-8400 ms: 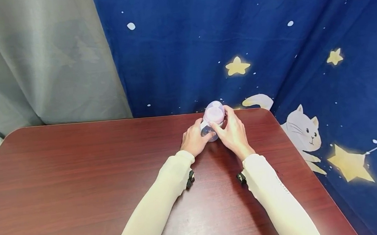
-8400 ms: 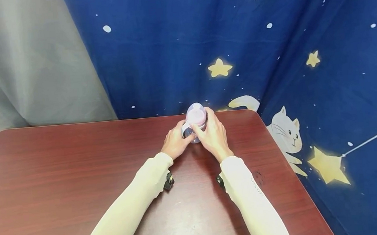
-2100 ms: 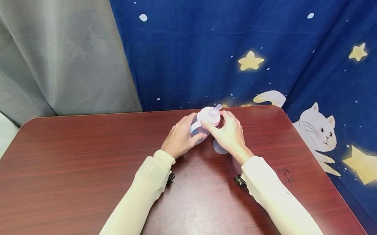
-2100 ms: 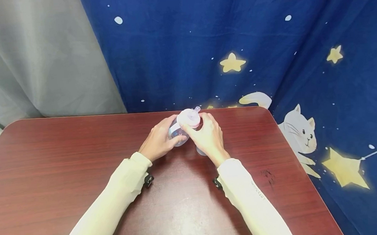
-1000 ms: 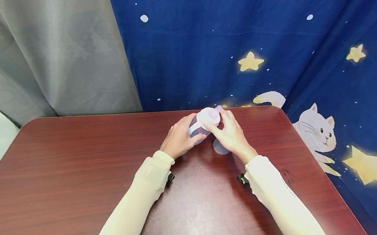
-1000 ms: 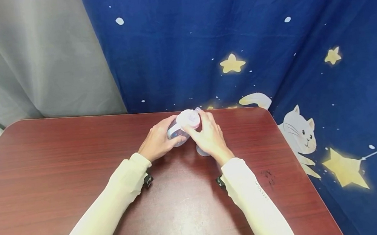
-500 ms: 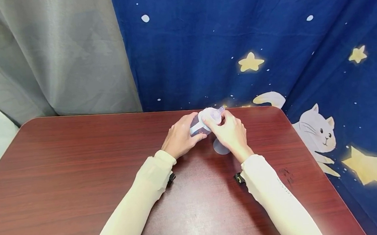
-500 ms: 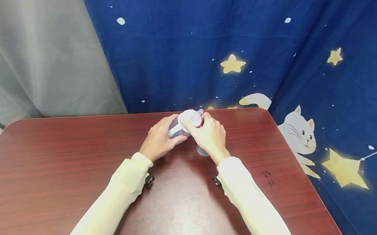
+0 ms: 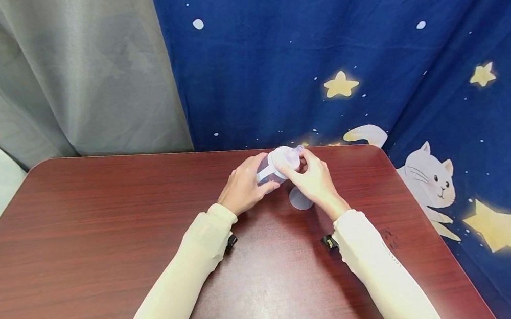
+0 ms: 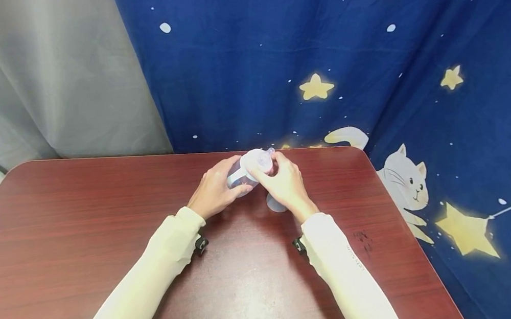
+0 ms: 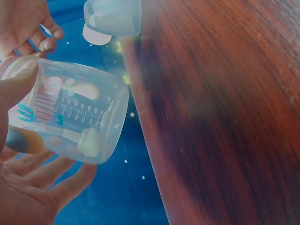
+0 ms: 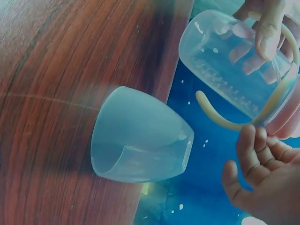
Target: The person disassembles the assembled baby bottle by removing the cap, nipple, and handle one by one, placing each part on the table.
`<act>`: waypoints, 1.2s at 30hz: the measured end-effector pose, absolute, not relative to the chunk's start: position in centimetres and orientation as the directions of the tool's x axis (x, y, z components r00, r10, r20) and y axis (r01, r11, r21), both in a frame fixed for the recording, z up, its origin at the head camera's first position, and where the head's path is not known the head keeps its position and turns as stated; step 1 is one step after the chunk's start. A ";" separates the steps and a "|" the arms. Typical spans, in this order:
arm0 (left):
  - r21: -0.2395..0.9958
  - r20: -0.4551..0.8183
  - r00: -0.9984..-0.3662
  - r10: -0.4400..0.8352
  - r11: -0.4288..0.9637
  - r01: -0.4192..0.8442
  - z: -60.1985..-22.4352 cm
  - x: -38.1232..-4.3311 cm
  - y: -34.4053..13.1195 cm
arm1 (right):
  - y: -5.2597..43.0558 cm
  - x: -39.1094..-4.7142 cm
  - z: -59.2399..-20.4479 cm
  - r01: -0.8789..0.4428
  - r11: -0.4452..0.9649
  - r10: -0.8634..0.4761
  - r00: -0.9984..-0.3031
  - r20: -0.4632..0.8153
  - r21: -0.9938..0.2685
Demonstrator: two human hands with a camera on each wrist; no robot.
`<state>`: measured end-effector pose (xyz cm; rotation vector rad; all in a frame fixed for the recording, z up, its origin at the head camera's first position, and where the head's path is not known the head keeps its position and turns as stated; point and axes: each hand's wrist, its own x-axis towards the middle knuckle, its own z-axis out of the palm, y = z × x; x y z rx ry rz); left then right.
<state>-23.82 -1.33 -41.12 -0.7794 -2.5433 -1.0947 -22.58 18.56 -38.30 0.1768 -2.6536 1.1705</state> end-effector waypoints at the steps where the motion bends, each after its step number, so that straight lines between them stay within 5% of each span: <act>1: 0.595 0.431 -0.821 0.374 0.567 0.570 -41.1 -23.8 -1.4 | 18.6 -22.6 -38.3 -0.221 0.662 -0.029 -0.962 0.270 -0.716; 10: 0.653 0.406 -0.824 0.396 0.504 0.565 -41.1 -23.9 -1.7 | 19.5 -22.8 -38.4 -0.342 0.609 -0.136 -0.934 0.331 -0.716; 28: 0.655 0.374 -0.835 0.405 0.522 0.547 -41.3 -23.7 -1.6 | 19.8 -22.6 -38.1 -0.353 0.655 -0.212 -0.935 0.286 -0.669; 36: 0.567 0.427 -0.819 0.383 0.592 0.572 -41.4 -23.8 -1.3 | 19.0 -22.5 -37.9 -0.128 0.802 0.014 -0.972 0.233 -0.583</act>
